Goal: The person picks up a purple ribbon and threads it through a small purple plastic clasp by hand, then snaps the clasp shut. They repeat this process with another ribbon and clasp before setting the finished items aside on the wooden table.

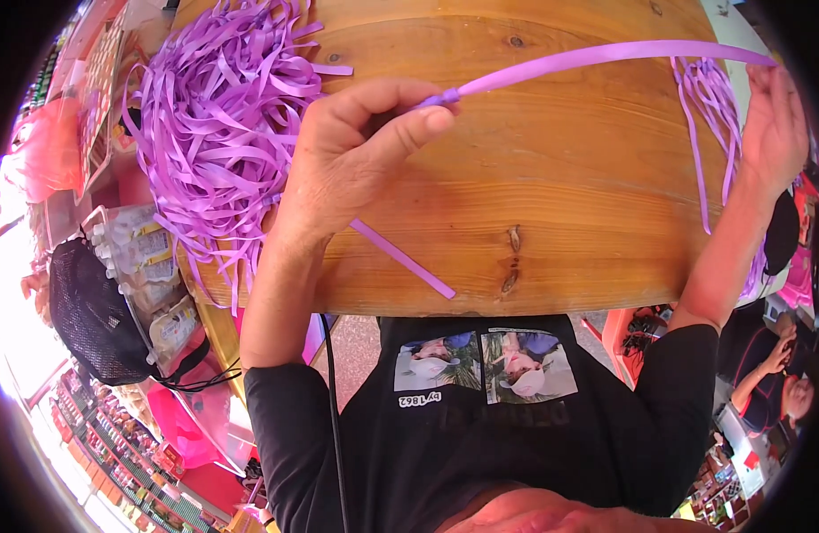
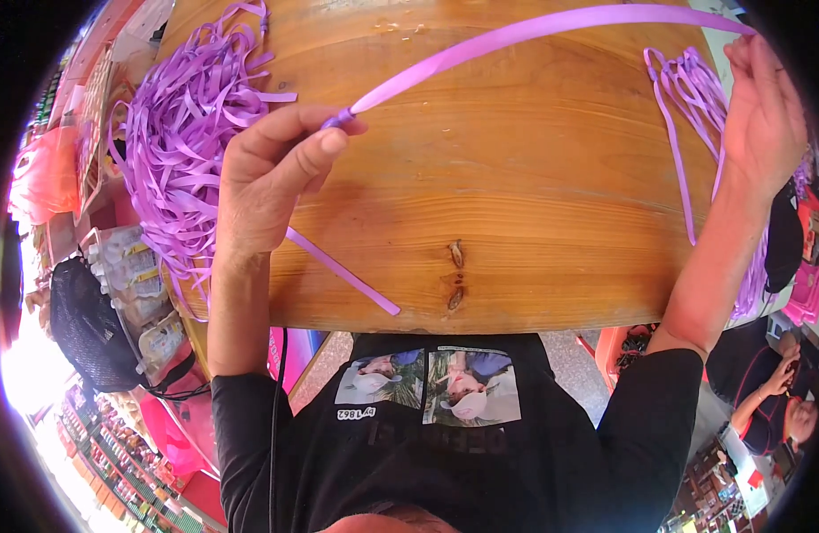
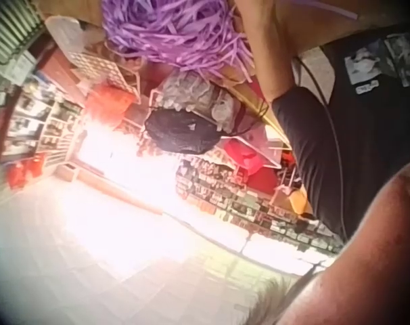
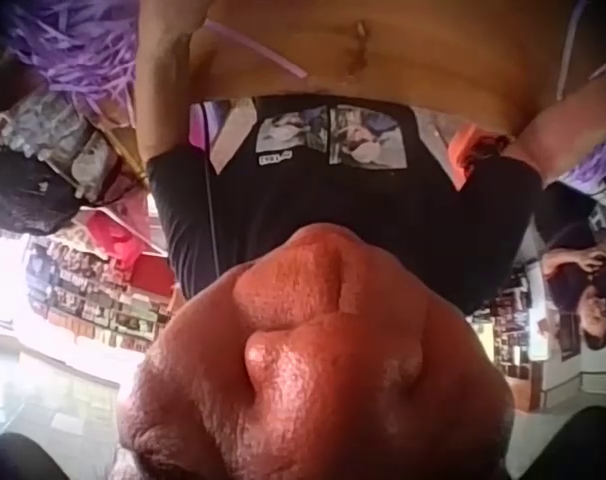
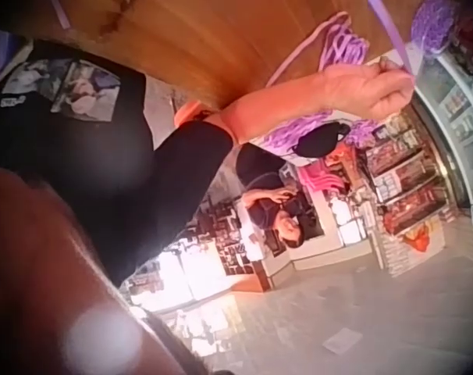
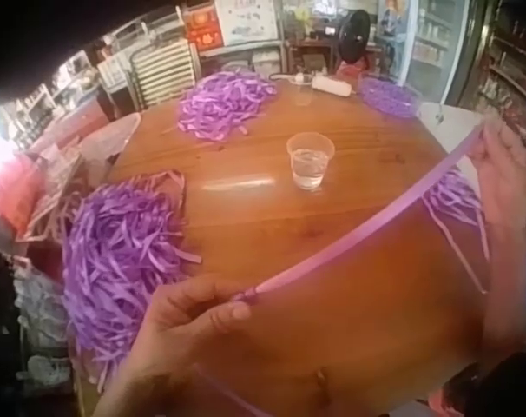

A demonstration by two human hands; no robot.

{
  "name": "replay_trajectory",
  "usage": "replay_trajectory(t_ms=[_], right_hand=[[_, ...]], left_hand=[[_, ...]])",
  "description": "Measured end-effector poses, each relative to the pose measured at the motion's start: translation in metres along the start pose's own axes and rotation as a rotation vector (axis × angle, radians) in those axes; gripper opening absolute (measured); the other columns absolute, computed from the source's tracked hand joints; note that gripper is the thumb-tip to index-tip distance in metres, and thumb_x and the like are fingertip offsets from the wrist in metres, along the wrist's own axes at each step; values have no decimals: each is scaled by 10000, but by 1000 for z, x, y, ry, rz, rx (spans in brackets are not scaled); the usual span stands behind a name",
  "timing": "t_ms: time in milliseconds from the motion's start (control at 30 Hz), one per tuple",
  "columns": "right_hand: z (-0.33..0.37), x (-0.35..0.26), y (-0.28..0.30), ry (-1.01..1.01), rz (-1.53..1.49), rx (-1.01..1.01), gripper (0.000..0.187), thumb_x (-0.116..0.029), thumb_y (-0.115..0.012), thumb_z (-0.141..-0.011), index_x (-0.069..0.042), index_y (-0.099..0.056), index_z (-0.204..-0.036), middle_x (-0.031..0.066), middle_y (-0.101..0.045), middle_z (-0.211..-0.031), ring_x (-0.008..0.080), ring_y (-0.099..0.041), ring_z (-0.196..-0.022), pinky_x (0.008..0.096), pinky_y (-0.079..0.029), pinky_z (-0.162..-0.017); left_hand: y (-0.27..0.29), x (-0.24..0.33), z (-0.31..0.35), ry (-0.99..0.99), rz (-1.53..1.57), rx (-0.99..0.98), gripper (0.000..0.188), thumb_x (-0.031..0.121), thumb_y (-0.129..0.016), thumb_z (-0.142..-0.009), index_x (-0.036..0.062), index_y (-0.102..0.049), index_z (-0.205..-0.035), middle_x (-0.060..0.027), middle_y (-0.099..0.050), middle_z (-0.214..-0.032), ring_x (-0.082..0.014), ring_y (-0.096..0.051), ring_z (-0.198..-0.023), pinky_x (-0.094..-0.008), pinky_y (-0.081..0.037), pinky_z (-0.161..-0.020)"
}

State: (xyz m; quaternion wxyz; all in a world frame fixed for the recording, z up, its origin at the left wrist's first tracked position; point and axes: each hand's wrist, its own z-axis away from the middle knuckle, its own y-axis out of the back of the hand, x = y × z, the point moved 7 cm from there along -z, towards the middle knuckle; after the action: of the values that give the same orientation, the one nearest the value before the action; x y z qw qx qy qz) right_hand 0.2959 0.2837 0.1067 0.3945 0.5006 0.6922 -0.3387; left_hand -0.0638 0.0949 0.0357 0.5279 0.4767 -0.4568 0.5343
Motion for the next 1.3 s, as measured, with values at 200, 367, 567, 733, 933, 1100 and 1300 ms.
replay_trajectory(t_ms=[200, 367, 567, 733, 933, 1100, 1300], right_hand=[[47, -33, -104, 404, 1238, 35, 255, -85, -575, -870, -20, -604, -1115, 87, -591, -1129, 204, -547, -1039, 308, -415, -889], [94, -27, -220, 557, 658, -660, 430, -174, -704, -673, -18, -629, -1066, 96, -598, -1053, 251, -562, -916, 324, -435, -752], [114, -30, -222, 779, 576, -594, 403, -149, -738, -589, 13, -652, -949, 59, -583, -781, 198, -543, -673, 302, -387, -598], [115, -39, -208, 747, 514, -547, 288, -36, -724, -625, 27, -639, -893, 55, -569, -730, 199, -536, -645, 299, -382, -585], [88, -36, -113, 276, 472, -395, 170, 78, -577, -745, 43, -606, -909, 98, -576, -806, 177, -527, -736, 290, -417, -662], [101, -20, 7, -99, 302, 207, 125, 40, -504, -852, 71, -594, -934, 66, -561, -855, 145, -509, -801, 270, -408, -771], [96, 5, 66, -175, -24, 321, 131, -70, -498, -907, 44, -563, -902, 50, -501, -803, 152, -468, -839, 305, -365, -861]], left_hand=[[-18, 4, 2, -20, -30, -9, 175, 146, -647, -849, -1, -654, -943, 54, -570, -733, -22, -452, -669, -178, -365, -578], [-36, 16, 8, -171, -231, -76, 130, 106, -637, -830, 6, -640, -914, -24, -469, -635, -110, -422, -571, -256, -352, -534], [-47, 35, 16, -313, -330, -182, 96, 52, -625, -817, 6, -645, -899, -46, -502, -634, -142, -467, -565, -262, -363, -531], [-30, 40, 25, -423, -308, -88, 100, 37, -604, -795, -30, -636, -862, -67, -536, -646, -136, -492, -575, -251, -357, -518], [69, 49, 60, -492, -123, 424, 183, 114, -515, -856, -42, -570, -777, -25, -472, -647, -77, -380, -522, -224, -257, -470], [134, 52, 83, -525, -270, 522, 171, 84, -491, -876, -51, -573, -808, -23, -450, -647, -88, -371, -550, -232, -262, -492], [174, 42, 111, -435, -244, 662, 139, 25, -494, -878, -63, -600, -883, -13, -452, -644, -78, -381, -542, -220, -264, -487]])
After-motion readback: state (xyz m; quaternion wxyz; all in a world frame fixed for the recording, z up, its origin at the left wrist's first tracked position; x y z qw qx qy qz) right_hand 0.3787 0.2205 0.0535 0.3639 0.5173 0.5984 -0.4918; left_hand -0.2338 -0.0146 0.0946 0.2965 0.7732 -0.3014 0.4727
